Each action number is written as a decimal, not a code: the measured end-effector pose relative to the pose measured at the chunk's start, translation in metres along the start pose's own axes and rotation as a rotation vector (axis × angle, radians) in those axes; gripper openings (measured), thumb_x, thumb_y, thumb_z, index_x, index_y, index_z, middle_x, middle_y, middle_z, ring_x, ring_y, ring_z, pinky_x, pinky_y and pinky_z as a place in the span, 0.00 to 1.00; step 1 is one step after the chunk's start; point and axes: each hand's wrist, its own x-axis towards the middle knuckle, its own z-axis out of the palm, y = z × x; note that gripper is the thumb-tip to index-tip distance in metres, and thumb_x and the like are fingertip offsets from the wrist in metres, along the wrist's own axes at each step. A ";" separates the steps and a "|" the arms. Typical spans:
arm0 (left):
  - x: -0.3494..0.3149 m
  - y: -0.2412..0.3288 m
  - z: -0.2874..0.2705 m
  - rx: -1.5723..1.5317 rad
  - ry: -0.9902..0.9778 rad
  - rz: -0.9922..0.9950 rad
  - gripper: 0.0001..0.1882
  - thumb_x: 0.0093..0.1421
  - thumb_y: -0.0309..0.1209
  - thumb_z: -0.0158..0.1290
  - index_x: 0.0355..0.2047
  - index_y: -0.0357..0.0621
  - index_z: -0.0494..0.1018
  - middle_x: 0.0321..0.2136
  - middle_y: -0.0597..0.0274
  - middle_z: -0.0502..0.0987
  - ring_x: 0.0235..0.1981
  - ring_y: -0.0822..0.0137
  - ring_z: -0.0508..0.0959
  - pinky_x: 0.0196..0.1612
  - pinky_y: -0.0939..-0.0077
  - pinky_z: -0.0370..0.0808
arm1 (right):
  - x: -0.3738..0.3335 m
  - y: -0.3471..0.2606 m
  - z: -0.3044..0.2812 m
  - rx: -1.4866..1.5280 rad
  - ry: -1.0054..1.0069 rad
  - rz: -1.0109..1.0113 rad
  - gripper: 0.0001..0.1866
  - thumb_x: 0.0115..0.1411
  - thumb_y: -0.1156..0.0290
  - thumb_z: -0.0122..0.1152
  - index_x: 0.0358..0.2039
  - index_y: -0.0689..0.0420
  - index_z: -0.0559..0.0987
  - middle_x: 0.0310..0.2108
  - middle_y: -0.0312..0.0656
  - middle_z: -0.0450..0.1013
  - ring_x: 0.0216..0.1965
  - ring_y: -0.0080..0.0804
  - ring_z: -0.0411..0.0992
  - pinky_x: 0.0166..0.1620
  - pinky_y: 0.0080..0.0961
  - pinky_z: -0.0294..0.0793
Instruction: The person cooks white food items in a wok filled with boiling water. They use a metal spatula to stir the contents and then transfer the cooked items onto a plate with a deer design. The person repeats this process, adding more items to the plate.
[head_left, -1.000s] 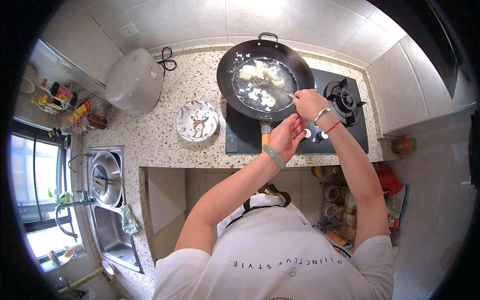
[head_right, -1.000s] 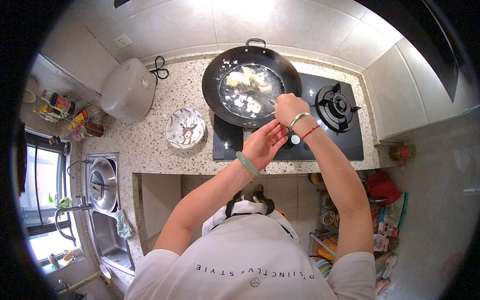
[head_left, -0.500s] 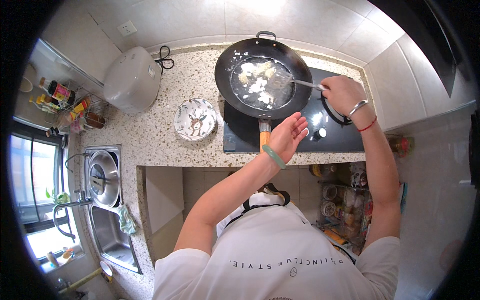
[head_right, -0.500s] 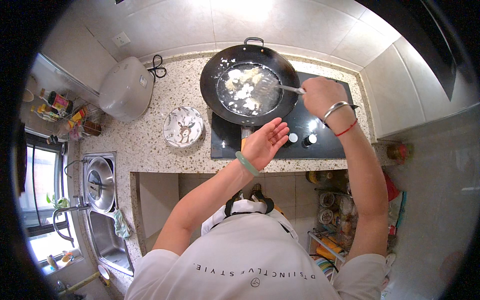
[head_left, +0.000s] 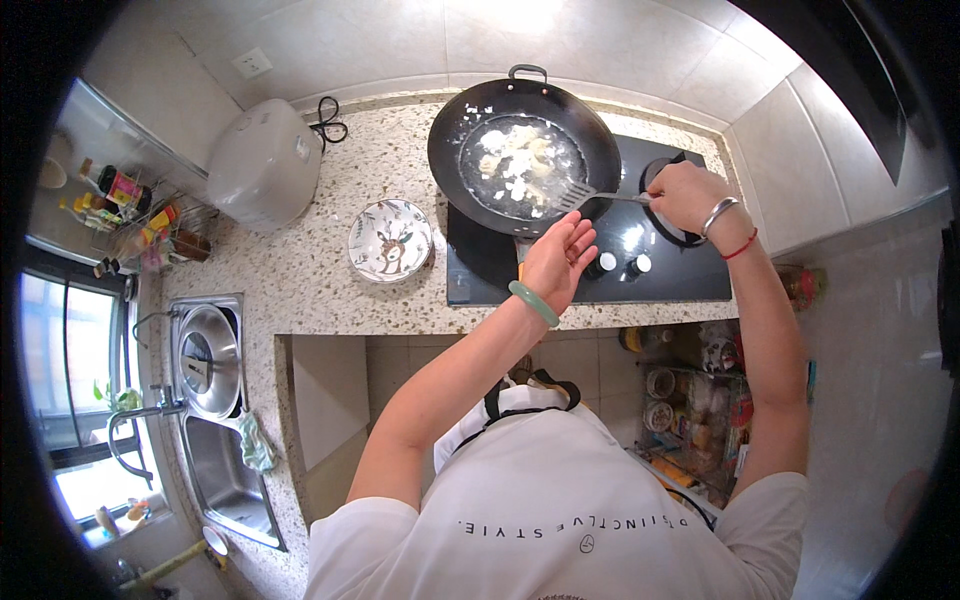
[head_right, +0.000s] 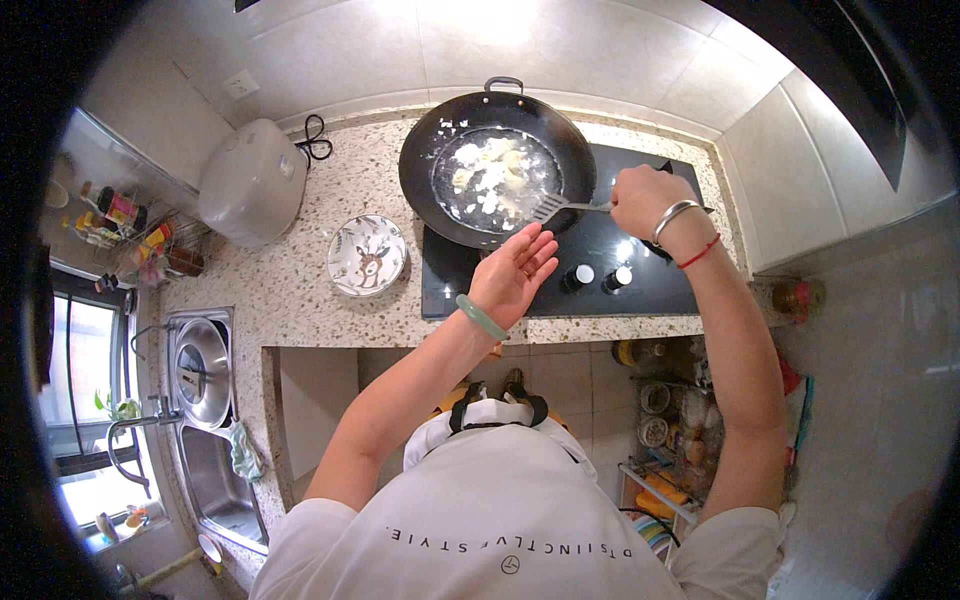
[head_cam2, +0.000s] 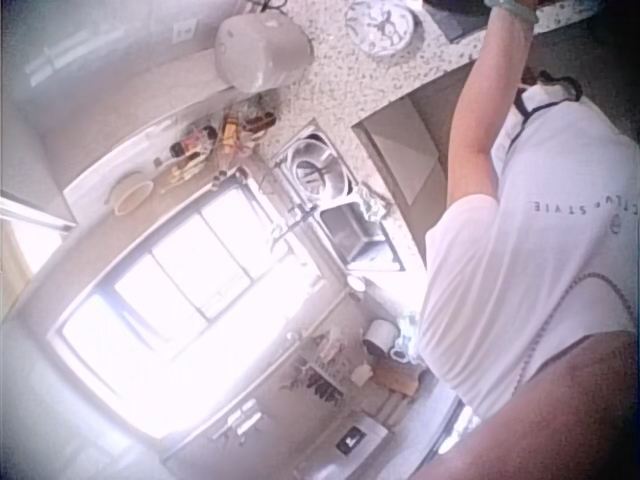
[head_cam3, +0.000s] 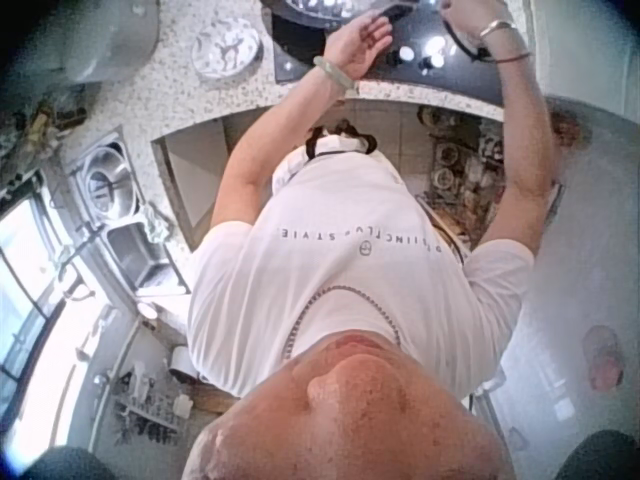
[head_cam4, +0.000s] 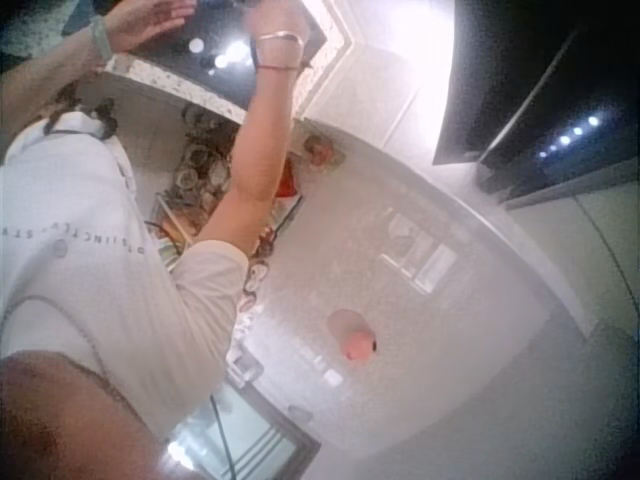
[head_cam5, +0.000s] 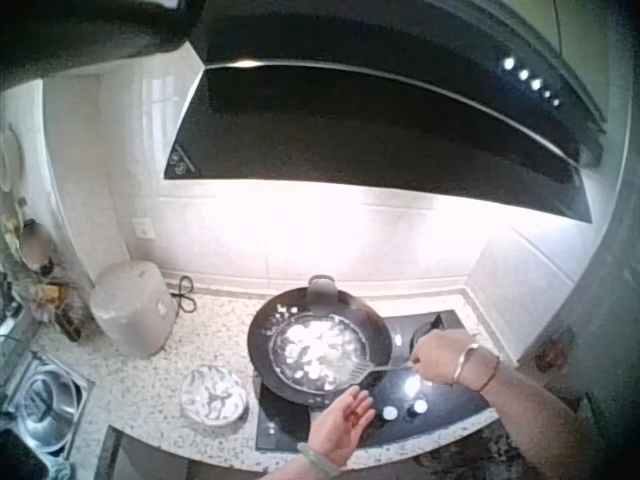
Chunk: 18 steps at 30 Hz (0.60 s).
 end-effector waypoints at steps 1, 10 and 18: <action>-0.001 0.001 -0.001 0.001 0.003 -0.003 0.22 0.65 0.32 0.42 0.58 0.37 0.59 0.51 0.55 0.68 0.52 0.64 0.69 0.57 0.69 0.67 | 0.003 -0.001 0.005 0.026 -0.017 -0.009 0.11 0.52 0.67 0.55 0.34 0.52 0.82 0.35 0.49 0.77 0.37 0.45 0.76 0.44 0.34 0.75; -0.003 -0.002 -0.006 -0.003 0.022 -0.013 0.21 0.65 0.32 0.42 0.58 0.38 0.60 0.51 0.53 0.68 0.52 0.63 0.70 0.56 0.68 0.68 | 0.023 -0.022 0.046 0.222 0.018 -0.057 0.13 0.55 0.62 0.55 0.38 0.52 0.81 0.36 0.47 0.77 0.39 0.45 0.75 0.44 0.35 0.74; -0.001 -0.008 -0.012 0.002 0.032 -0.043 0.22 0.65 0.32 0.42 0.58 0.38 0.59 0.51 0.54 0.69 0.52 0.64 0.70 0.55 0.68 0.68 | 0.043 -0.034 0.074 0.297 0.103 -0.050 0.13 0.58 0.62 0.52 0.37 0.52 0.81 0.37 0.49 0.76 0.40 0.49 0.75 0.45 0.40 0.74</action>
